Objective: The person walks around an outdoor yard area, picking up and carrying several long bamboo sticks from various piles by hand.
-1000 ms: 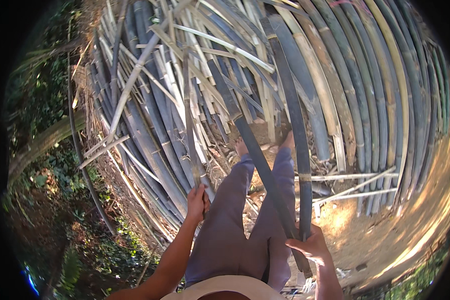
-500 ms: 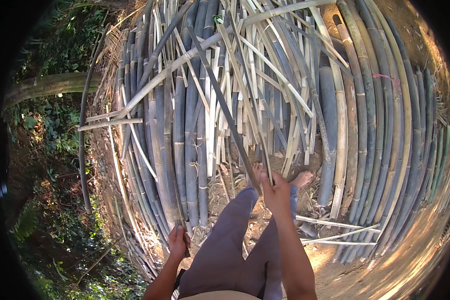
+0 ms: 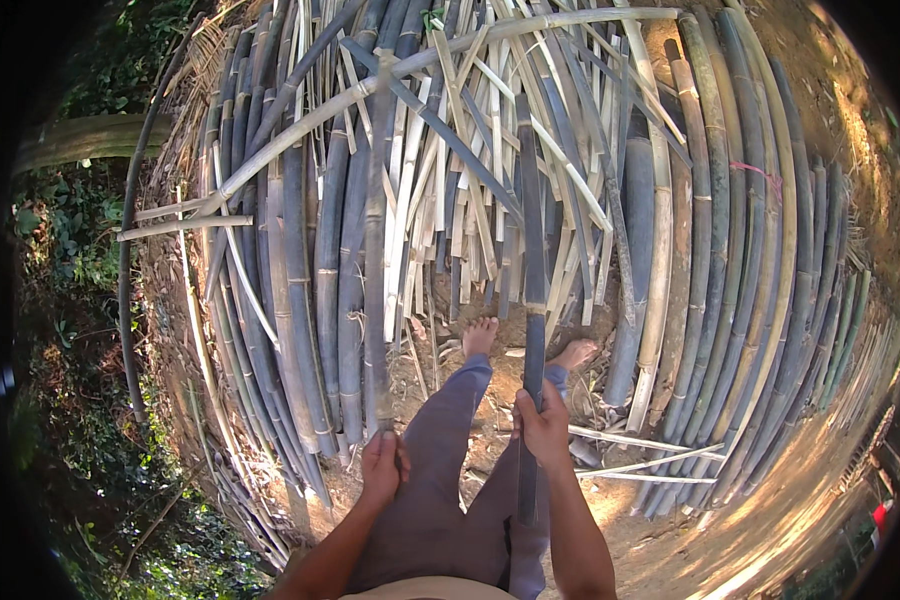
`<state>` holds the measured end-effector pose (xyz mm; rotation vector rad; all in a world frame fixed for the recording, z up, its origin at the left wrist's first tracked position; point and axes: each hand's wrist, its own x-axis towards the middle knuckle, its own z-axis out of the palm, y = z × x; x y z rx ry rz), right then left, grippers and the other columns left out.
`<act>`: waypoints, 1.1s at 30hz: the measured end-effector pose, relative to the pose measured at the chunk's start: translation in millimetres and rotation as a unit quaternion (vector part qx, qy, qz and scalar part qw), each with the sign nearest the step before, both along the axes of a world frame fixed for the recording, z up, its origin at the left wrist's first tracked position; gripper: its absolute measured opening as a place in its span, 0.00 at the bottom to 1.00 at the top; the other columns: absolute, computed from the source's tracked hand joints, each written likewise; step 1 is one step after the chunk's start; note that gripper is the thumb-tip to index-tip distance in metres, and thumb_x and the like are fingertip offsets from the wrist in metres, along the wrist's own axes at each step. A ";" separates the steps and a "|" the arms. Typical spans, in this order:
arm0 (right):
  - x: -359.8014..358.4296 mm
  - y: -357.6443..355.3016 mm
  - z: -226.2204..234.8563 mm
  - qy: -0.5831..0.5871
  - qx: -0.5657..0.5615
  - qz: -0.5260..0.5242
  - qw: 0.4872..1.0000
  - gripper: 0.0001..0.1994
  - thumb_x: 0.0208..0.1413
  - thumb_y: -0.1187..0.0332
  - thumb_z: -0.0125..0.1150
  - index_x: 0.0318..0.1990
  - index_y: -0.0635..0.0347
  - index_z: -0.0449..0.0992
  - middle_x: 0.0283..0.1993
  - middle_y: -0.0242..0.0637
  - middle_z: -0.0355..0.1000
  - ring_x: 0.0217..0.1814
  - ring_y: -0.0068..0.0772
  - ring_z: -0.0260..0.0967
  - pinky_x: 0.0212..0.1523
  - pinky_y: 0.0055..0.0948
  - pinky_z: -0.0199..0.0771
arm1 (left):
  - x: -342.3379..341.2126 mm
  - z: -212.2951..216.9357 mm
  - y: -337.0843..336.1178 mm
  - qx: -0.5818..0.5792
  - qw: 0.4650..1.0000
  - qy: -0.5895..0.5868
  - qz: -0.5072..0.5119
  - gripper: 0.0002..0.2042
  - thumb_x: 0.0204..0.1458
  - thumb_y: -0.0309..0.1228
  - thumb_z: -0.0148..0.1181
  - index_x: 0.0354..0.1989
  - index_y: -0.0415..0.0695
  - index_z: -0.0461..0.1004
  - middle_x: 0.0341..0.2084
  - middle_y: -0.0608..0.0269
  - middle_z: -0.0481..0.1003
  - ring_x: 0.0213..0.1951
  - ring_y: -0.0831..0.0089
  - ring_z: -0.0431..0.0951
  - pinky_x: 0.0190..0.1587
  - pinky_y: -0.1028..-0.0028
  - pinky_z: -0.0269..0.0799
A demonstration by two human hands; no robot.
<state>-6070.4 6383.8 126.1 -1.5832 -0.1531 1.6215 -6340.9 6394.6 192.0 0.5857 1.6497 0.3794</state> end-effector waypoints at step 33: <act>93.8 -41.0 -53.1 0.149 -0.119 -0.169 0.967 0.08 0.62 0.68 0.62 0.40 0.59 0.69 0.18 0.24 0.60 0.13 0.13 0.52 0.12 0.18 0.50 | 127.8 -422.0 114.7 0.054 0.997 0.022 0.052 0.17 0.65 0.49 0.45 0.43 0.46 0.68 0.19 0.69 0.63 0.19 0.74 0.63 0.24 0.70 0.61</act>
